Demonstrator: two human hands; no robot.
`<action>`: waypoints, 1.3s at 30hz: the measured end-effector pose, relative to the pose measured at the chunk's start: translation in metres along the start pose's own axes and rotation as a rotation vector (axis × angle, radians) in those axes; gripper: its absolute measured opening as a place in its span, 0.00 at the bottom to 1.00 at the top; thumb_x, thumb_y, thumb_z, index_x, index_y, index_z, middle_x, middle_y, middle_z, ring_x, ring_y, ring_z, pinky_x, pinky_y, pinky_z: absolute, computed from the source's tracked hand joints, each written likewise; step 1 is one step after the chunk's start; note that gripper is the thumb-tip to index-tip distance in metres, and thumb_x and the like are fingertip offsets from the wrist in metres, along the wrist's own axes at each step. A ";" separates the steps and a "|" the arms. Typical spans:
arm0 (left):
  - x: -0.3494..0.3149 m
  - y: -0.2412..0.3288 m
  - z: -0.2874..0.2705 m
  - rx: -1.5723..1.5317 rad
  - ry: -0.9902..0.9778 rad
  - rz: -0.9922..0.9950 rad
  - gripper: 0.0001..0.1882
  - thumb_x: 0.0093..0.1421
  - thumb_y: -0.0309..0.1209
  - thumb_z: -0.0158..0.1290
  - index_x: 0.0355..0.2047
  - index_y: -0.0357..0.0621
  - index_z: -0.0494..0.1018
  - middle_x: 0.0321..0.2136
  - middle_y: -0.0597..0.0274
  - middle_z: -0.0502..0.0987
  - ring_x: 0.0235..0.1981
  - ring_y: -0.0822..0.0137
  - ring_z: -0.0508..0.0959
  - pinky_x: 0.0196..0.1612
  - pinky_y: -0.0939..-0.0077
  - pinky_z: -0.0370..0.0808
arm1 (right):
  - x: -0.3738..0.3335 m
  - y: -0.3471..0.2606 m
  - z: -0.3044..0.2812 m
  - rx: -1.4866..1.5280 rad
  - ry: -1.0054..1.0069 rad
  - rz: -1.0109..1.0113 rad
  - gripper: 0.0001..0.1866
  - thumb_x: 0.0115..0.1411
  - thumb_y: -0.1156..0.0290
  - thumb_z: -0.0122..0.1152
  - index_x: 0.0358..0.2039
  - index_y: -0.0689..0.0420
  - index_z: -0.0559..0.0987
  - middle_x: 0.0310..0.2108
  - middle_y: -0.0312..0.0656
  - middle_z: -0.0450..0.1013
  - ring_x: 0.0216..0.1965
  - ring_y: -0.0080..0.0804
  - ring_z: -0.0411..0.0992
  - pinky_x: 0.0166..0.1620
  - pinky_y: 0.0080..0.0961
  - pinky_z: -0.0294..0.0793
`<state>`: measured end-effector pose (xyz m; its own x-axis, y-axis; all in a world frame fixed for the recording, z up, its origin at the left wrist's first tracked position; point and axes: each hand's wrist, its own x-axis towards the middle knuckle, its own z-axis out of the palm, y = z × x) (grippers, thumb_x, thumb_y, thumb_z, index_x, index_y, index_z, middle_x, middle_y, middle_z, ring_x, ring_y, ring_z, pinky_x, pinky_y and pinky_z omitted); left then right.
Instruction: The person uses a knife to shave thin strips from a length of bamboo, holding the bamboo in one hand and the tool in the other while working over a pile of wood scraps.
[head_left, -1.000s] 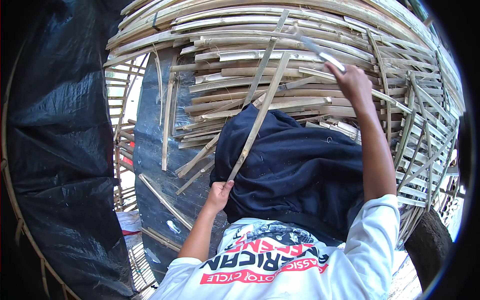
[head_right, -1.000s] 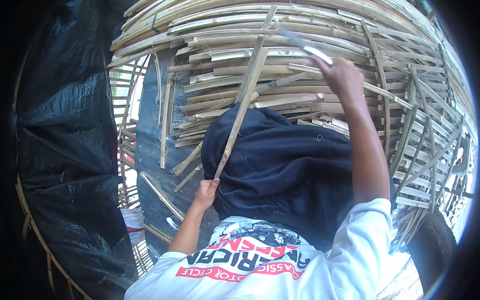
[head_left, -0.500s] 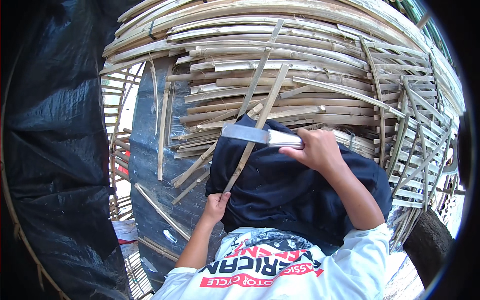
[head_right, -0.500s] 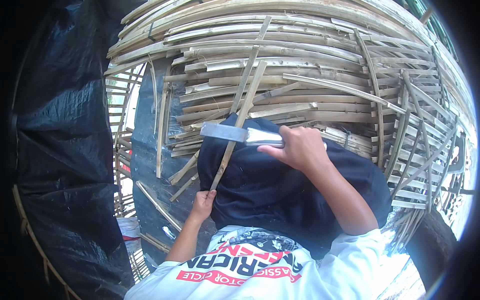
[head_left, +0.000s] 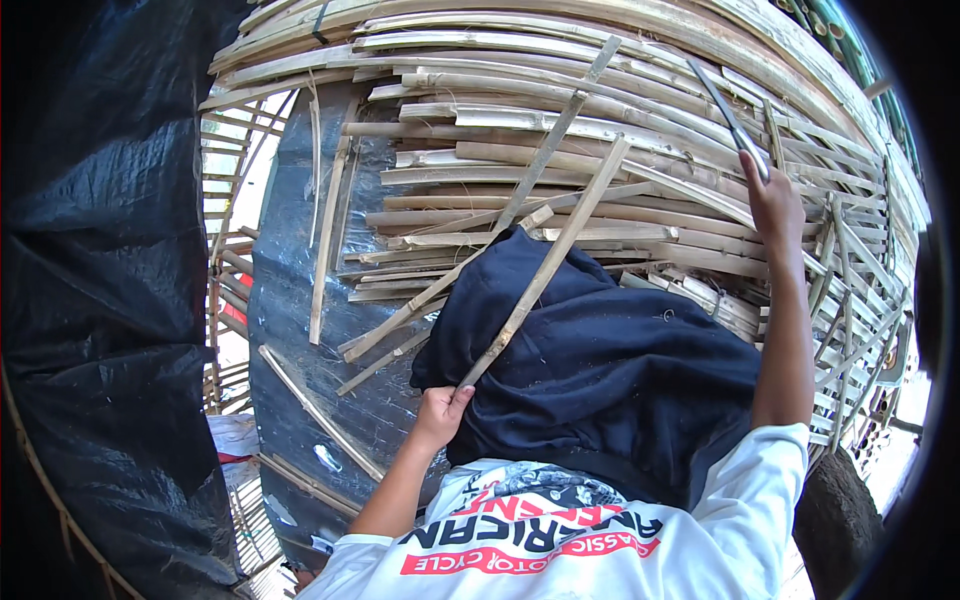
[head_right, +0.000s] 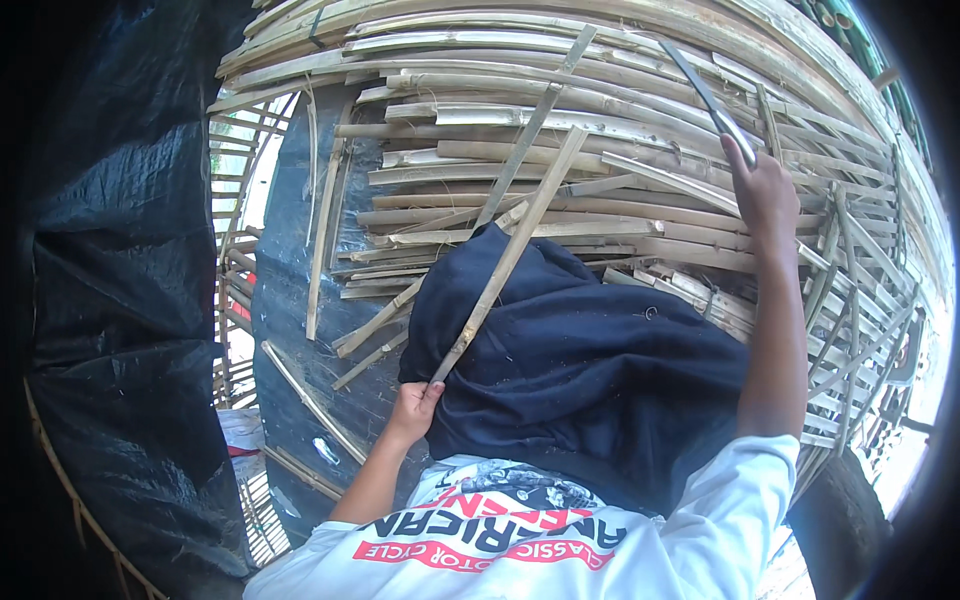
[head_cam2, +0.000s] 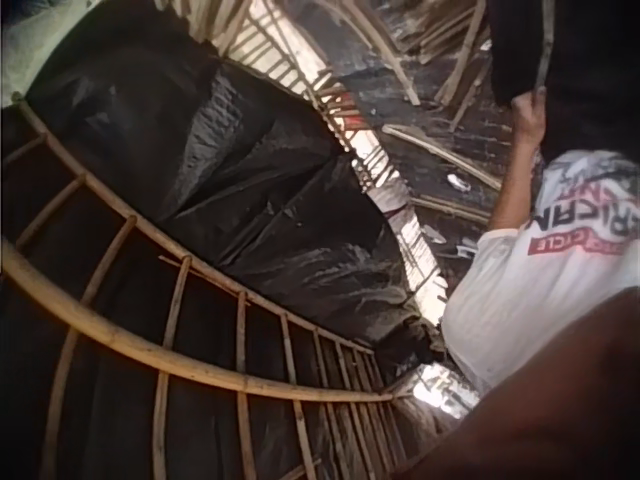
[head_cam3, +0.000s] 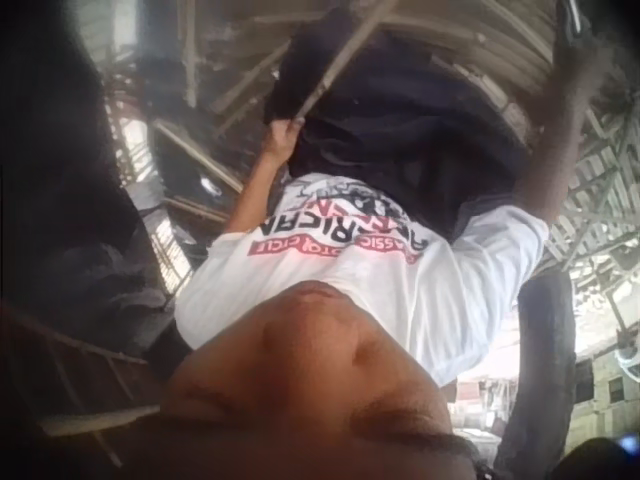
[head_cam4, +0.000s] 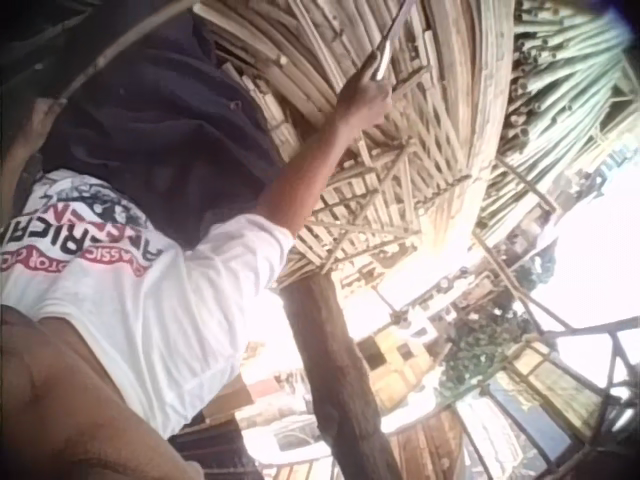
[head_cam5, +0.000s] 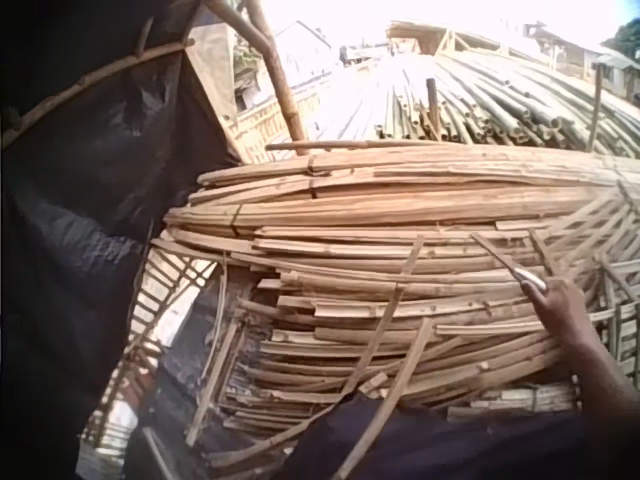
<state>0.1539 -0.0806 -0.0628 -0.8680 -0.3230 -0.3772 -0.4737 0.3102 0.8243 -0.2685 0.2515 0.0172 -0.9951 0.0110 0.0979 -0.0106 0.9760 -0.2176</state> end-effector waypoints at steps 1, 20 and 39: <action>-0.001 0.001 0.001 -0.022 0.005 -0.013 0.31 0.65 0.49 0.49 0.13 0.36 0.63 0.10 0.68 0.57 0.18 0.78 0.57 0.19 0.72 0.56 | -0.009 0.000 -0.013 0.105 0.022 -0.012 0.39 0.58 0.32 0.43 0.28 0.62 0.79 0.22 0.54 0.74 0.32 0.55 0.75 0.35 0.41 0.71; -0.005 0.011 0.004 0.006 0.056 -0.010 0.32 0.65 0.49 0.50 0.14 0.35 0.62 0.09 0.65 0.58 0.17 0.78 0.58 0.18 0.71 0.57 | -0.105 -0.080 0.054 0.087 -0.251 -0.887 0.38 0.43 0.26 0.56 0.17 0.56 0.70 0.13 0.44 0.69 0.19 0.47 0.73 0.25 0.40 0.71; -0.011 0.005 0.005 0.017 0.059 0.009 0.32 0.64 0.50 0.51 0.13 0.32 0.64 0.08 0.52 0.60 0.12 0.70 0.59 0.17 0.66 0.59 | -0.158 -0.097 0.014 0.067 -0.362 -0.767 0.38 0.47 0.29 0.55 0.17 0.58 0.74 0.12 0.48 0.71 0.17 0.48 0.74 0.24 0.39 0.73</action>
<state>0.1598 -0.0708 -0.0567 -0.8622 -0.3723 -0.3435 -0.4685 0.3282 0.8203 -0.1112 0.1522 0.0095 -0.6797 -0.7299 -0.0723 -0.6896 0.6695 -0.2762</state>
